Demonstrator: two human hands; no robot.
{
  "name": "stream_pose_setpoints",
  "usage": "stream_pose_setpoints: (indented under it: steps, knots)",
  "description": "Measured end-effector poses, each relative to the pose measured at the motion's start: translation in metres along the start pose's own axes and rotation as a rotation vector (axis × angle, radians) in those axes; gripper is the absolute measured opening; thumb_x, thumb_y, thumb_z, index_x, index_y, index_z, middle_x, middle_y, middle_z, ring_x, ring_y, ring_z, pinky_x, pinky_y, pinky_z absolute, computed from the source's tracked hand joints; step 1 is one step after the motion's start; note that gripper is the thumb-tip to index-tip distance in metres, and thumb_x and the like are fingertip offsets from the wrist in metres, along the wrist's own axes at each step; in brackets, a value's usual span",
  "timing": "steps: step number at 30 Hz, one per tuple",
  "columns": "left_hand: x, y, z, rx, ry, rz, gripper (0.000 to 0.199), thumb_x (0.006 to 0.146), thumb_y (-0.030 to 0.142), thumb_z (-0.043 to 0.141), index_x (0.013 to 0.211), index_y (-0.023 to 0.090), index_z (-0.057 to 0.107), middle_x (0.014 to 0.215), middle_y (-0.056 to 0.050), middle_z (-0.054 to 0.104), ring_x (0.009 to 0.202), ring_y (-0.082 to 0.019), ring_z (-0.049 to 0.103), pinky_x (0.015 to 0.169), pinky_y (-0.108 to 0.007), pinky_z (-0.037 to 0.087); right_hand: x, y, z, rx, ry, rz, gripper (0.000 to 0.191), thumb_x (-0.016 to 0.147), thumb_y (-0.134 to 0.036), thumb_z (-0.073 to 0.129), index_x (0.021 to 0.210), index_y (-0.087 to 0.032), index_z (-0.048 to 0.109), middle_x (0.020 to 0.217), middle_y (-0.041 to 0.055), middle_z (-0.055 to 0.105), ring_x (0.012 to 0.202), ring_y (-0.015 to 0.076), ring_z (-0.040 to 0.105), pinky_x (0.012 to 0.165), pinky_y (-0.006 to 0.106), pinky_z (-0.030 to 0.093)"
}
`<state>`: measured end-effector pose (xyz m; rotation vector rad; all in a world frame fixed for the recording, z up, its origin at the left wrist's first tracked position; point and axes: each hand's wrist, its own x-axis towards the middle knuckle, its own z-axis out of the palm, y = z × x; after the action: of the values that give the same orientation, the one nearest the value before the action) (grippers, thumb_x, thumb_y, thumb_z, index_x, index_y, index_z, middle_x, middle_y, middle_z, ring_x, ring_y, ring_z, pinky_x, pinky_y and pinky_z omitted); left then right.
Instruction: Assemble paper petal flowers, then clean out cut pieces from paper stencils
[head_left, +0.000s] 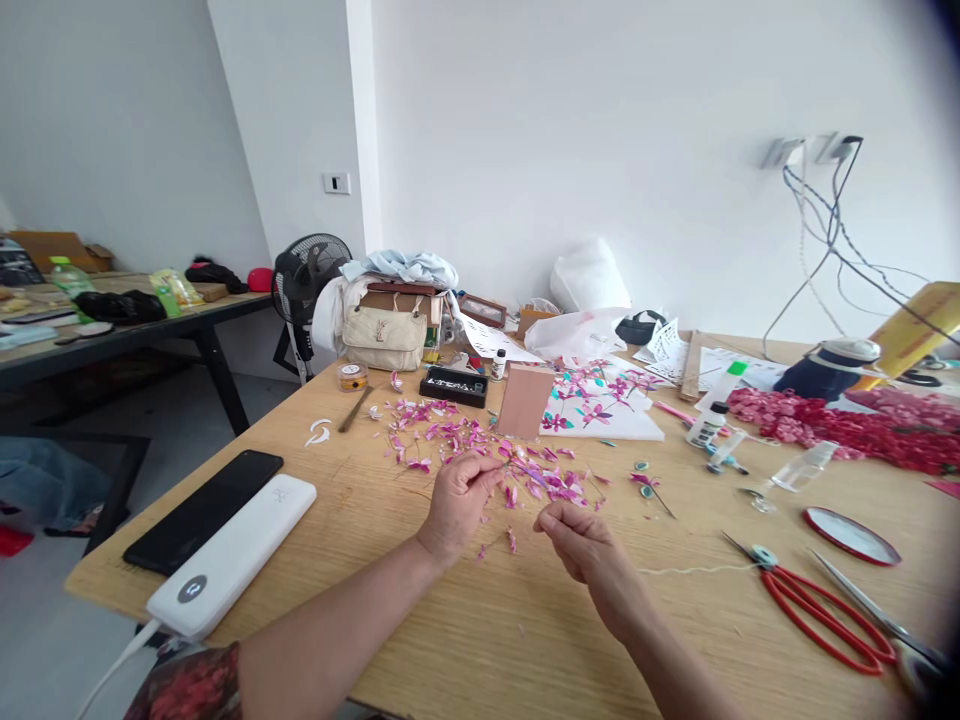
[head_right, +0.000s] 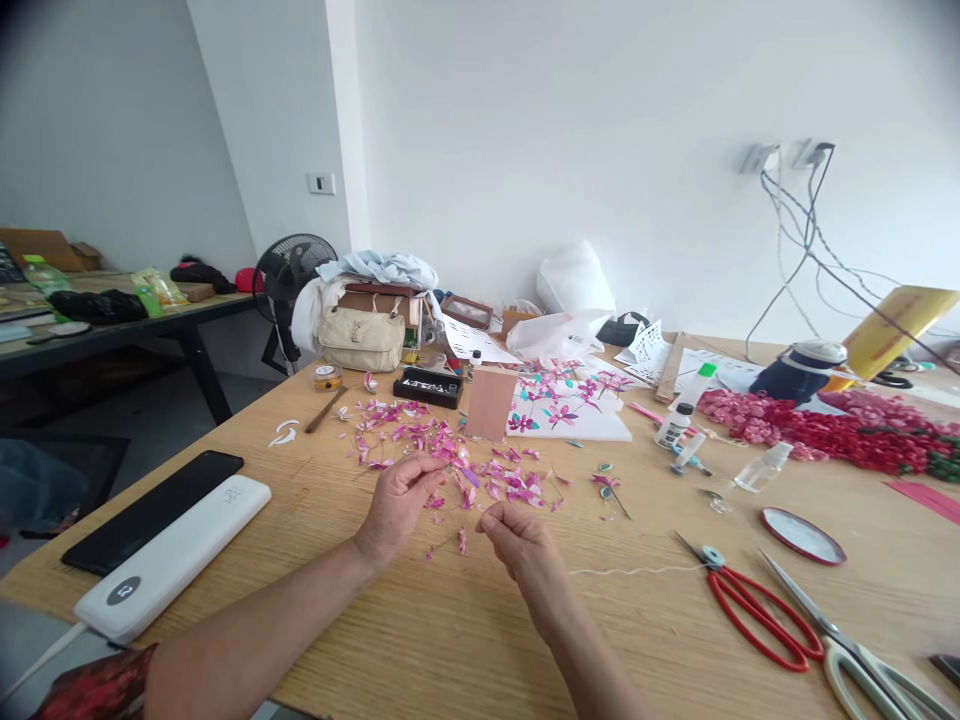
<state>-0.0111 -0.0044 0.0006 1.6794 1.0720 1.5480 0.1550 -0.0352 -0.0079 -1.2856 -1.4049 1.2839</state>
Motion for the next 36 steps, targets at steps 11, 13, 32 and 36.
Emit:
stream_pose_setpoints:
  steps: [11,13,32,36]
  knots:
    - [0.006,-0.003,-0.003,0.022,0.046,0.008,0.013,0.074,0.02,0.055,0.074,0.013,0.066,0.067,-0.003,0.061,0.062,-0.013,0.054,0.058,-0.023,0.044,-0.031,-0.028,0.0,-0.566,0.428,-0.341,0.037,0.071,-0.036,0.052,0.105,-0.023,0.06,0.126,0.0088,0.049,0.093,0.0264,0.056,0.061,0.035,0.046]
    - [0.003,0.0,-0.002,0.043,0.038,0.039,0.013,0.075,0.02,0.054,0.076,0.014,0.066,0.069,-0.003,0.061,0.062,-0.012,0.053,0.058,-0.023,0.044,-0.015,-0.029,0.021,-0.248,0.317,-0.301,0.036,0.066,-0.034,0.06,0.099,-0.02,0.06,0.12,0.0116,0.053,0.083,0.0236,0.058,0.055,0.032,0.046]
    - [0.002,-0.011,0.0,0.233,-0.065,0.241,0.018,0.082,0.017,0.048,0.082,0.015,0.066,0.073,-0.005,0.061,0.069,-0.014,0.055,0.065,-0.025,0.045,0.031,-0.022,0.063,0.716,0.302,-0.071,0.032,0.051,-0.029,0.077,0.064,-0.017,0.05,0.042,-0.0117,0.033,0.036,0.0022,0.017,0.034,0.018,0.009]
    - [0.0,-0.01,0.004,0.168,-0.099,0.166,0.019,0.082,0.017,0.047,0.086,0.015,0.065,0.072,-0.004,0.06,0.064,-0.012,0.054,0.059,-0.023,0.045,0.031,-0.023,0.059,0.702,0.344,-0.069,0.031,0.049,-0.029,0.077,0.062,-0.016,0.052,0.045,-0.0099,0.039,0.035,0.0018,0.02,0.034,0.019,0.009]
